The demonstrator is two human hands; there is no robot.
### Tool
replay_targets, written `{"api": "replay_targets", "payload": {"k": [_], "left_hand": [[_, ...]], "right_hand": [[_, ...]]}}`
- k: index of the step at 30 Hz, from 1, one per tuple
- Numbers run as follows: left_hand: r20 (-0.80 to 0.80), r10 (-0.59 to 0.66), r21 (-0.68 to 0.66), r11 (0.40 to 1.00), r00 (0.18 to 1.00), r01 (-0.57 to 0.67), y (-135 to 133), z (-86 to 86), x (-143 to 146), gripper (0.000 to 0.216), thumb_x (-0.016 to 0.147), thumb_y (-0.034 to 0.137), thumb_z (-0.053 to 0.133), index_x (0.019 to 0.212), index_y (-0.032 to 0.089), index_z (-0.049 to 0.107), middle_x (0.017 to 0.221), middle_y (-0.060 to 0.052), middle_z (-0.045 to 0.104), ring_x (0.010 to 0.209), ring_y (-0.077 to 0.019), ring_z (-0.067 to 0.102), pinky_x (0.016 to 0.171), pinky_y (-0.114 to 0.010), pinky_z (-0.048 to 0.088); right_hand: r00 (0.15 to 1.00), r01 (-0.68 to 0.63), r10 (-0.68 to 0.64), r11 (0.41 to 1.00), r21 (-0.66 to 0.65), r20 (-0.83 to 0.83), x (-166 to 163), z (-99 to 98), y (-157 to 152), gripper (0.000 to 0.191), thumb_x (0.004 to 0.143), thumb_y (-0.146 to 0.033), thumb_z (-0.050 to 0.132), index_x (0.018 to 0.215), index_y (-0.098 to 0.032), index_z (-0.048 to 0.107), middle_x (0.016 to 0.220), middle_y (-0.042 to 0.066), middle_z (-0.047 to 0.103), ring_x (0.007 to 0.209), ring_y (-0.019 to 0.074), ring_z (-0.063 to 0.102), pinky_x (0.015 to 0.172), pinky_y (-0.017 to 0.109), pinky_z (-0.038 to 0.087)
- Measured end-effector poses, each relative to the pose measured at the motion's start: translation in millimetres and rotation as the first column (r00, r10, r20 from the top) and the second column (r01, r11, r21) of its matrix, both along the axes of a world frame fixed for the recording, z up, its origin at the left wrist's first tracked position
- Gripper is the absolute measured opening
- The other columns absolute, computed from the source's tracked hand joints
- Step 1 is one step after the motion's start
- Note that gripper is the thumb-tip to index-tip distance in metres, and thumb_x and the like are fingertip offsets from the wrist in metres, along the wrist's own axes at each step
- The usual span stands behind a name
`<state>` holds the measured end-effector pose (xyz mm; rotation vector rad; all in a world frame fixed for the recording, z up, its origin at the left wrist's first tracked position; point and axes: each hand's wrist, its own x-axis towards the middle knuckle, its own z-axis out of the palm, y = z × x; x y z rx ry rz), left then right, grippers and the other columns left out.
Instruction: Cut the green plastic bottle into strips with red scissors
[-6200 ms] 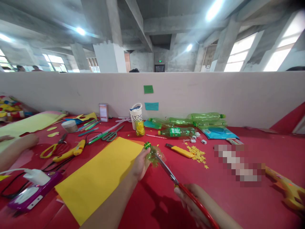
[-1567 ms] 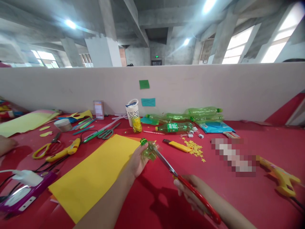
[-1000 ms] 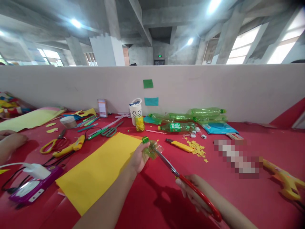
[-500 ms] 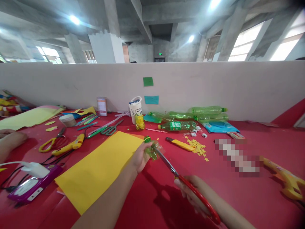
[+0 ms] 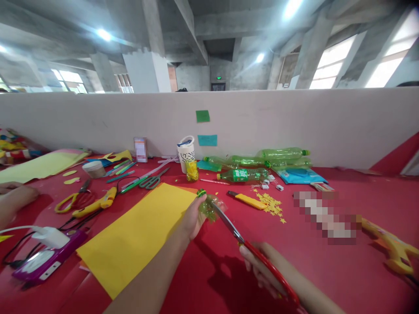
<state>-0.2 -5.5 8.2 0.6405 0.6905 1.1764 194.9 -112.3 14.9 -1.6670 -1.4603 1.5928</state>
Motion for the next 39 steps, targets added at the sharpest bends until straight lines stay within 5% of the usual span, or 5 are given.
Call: {"api": "replay_targets", "payload": {"k": [7, 13, 23, 39], "left_hand": [[-0.004, -0.055, -0.035, 0.998, 0.998, 0.055, -3, -0.4, 3, 0.018, 0.081, 0.029, 0.058, 0.087, 0.014, 0.061, 0.08, -0.008, 0.071, 0.072, -0.0188, 0.067, 0.067, -0.03, 0.053], [0.021, -0.035, -0.047, 0.998, 0.999, 0.036, -2, -3.3, 2, 0.016, 0.081, 0.028, 0.058, 0.085, 0.014, 0.062, 0.078, -0.007, 0.07, 0.073, -0.0184, 0.067, 0.07, -0.031, 0.053], [0.014, -0.064, -0.021, 0.998, 0.998, 0.064, 0, -5.0, -1, 0.017, 0.082, 0.029, 0.056, 0.085, 0.014, 0.062, 0.079, -0.007, 0.07, 0.071, -0.0168, 0.065, 0.068, -0.03, 0.052], [-0.092, 0.035, 0.051, 0.998, 0.995, -0.03, -5, 0.9, 5, 0.022, 0.077, 0.035, 0.063, 0.088, 0.016, 0.057, 0.077, -0.003, 0.068, 0.066, -0.0148, 0.063, 0.062, -0.026, 0.049]], "right_hand": [[1.0, 0.021, -0.021, 1.0, 0.012, -0.011, 2, -4.9, 0, 0.048, 0.083, -0.063, 0.046, 0.065, -0.019, 0.049, 0.038, -0.008, 0.039, 0.03, 0.0075, 0.041, 0.025, 0.013, 0.03], [0.981, 0.101, -0.088, 0.992, -0.069, 0.173, -9, 6.4, 0, 0.047, 0.083, -0.058, 0.05, 0.056, -0.02, 0.045, 0.032, -0.008, 0.037, 0.025, 0.0071, 0.039, 0.024, 0.013, 0.03], [1.0, -0.012, 0.012, 1.0, -0.023, 0.002, 0, 7.1, -1, 0.047, 0.084, -0.061, 0.044, 0.065, -0.019, 0.05, 0.035, -0.008, 0.04, 0.028, 0.0073, 0.039, 0.025, 0.013, 0.028], [0.997, -0.017, 0.018, 1.0, -0.025, 0.07, 1, 15.0, -2, 0.049, 0.081, -0.067, 0.046, 0.066, -0.02, 0.048, 0.036, -0.009, 0.036, 0.028, 0.0074, 0.036, 0.025, 0.015, 0.027]]}}
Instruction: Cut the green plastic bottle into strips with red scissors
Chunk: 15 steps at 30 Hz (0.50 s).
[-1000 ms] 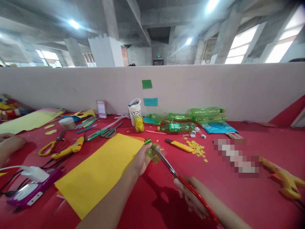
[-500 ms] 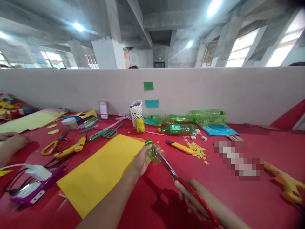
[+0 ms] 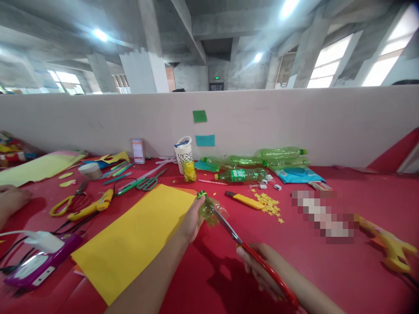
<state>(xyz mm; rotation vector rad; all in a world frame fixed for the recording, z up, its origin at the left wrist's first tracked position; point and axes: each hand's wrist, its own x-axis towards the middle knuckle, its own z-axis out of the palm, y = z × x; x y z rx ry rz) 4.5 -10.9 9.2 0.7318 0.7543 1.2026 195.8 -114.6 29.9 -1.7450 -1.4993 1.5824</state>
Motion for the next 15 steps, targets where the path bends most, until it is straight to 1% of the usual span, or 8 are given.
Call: {"api": "replay_targets", "payload": {"k": [4, 6, 9, 11, 15], "left_hand": [[-0.037, 0.029, 0.033, 0.999, 0.999, -0.028, 1, -3.1, 0, 0.022, 0.078, 0.034, 0.063, 0.092, 0.017, 0.056, 0.077, -0.002, 0.067, 0.066, -0.0155, 0.062, 0.062, -0.027, 0.048], [-0.04, 0.041, 0.056, 0.998, 0.998, -0.039, 1, -5.3, -1, 0.02, 0.079, 0.033, 0.062, 0.092, 0.018, 0.056, 0.078, -0.001, 0.066, 0.068, -0.015, 0.062, 0.067, -0.028, 0.048], [-0.025, 0.064, 0.082, 0.995, 0.998, -0.062, 2, -7.8, -1, 0.018, 0.08, 0.032, 0.061, 0.092, 0.019, 0.058, 0.079, 0.001, 0.066, 0.076, -0.0136, 0.062, 0.078, -0.027, 0.046], [-0.019, 0.077, 0.083, 0.994, 0.997, -0.075, 2, -9.0, -1, 0.018, 0.079, 0.031, 0.063, 0.092, 0.02, 0.06, 0.08, 0.001, 0.066, 0.083, -0.0147, 0.062, 0.083, -0.027, 0.045], [-0.001, 0.09, 0.044, 0.995, 0.996, -0.089, 2, -11.3, -1, 0.019, 0.077, 0.031, 0.064, 0.093, 0.021, 0.061, 0.082, -0.001, 0.068, 0.095, -0.0188, 0.062, 0.083, -0.027, 0.046]], "right_hand": [[0.997, 0.045, -0.045, 0.999, 0.004, 0.06, -6, 5.6, -3, 0.043, 0.087, -0.055, 0.046, 0.061, -0.02, 0.045, 0.038, -0.009, 0.035, 0.028, 0.0061, 0.034, 0.027, 0.015, 0.026], [0.994, 0.075, -0.075, 0.997, 0.005, 0.08, -8, 6.3, -4, 0.042, 0.086, -0.053, 0.047, 0.06, -0.02, 0.044, 0.04, -0.008, 0.035, 0.029, 0.0059, 0.034, 0.028, 0.015, 0.027], [0.996, 0.073, -0.072, 0.997, -0.012, 0.056, -7, 3.7, -3, 0.044, 0.085, -0.058, 0.046, 0.062, -0.02, 0.046, 0.041, -0.008, 0.036, 0.03, 0.0067, 0.035, 0.028, 0.015, 0.028], [0.999, 0.046, -0.045, 0.999, -0.009, 0.013, -5, 1.3, -2, 0.047, 0.084, -0.063, 0.044, 0.064, -0.02, 0.047, 0.04, -0.008, 0.037, 0.029, 0.0068, 0.034, 0.027, 0.015, 0.027], [0.999, 0.035, -0.035, 0.999, 0.002, -0.028, -2, -1.1, -1, 0.049, 0.082, -0.066, 0.046, 0.065, -0.02, 0.048, 0.039, -0.009, 0.037, 0.028, 0.0056, 0.033, 0.027, 0.015, 0.025]]}}
